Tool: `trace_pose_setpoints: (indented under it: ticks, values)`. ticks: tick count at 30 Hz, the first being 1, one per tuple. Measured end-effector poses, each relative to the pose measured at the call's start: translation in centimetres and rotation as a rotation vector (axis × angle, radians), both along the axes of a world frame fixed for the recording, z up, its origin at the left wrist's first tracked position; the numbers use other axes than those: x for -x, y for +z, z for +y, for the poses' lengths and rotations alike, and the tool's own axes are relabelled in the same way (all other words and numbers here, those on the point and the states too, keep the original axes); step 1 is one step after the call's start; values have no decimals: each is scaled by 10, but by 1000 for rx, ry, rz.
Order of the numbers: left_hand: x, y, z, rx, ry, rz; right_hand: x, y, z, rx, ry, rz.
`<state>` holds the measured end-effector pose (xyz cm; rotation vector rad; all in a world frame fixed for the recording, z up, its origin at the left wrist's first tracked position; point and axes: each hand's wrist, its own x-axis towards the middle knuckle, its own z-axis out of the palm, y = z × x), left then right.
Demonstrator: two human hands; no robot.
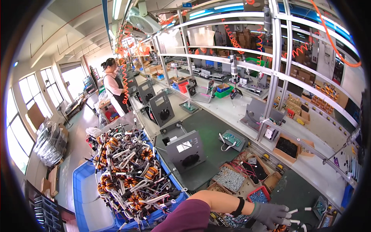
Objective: Assembling an electronic inverter unit by installing circuit boards, wiring, and housing components using a pneumatic screwdriver.
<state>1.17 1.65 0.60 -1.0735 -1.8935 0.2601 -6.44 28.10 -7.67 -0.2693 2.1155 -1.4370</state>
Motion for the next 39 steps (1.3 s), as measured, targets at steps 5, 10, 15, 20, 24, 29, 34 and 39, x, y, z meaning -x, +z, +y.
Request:
trace_pose_setpoints:
  ticks: [5, 10, 15, 20, 24, 29, 34, 39]
  values:
    - [-2, 11, 25, -183, -90, -408, -24, -26, 4, 73, 138, -76]
    - [0, -9, 11, -372, 163, -1118, -34, -49, 31, -181, 263, 626]
    - [5, -61, -3, -119, 396, -858, -35, -20, 12, 204, -245, 83]
    - [23, -94, 35, -137, 331, -1158, -25, -1, 16, -64, -329, -4]
    - [30, -104, 56, 263, 294, -1208, -29, -32, 48, -409, -281, 71]
    - [39, -93, 70, 173, 316, -1260, -57, -77, 62, -823, -205, -32]
    - [67, -75, 160, 106, 50, -922, -51, -78, 64, -918, -5, 31]
    - [101, -85, 205, 652, 192, -1057, -59, -65, 76, -956, -12, -70]
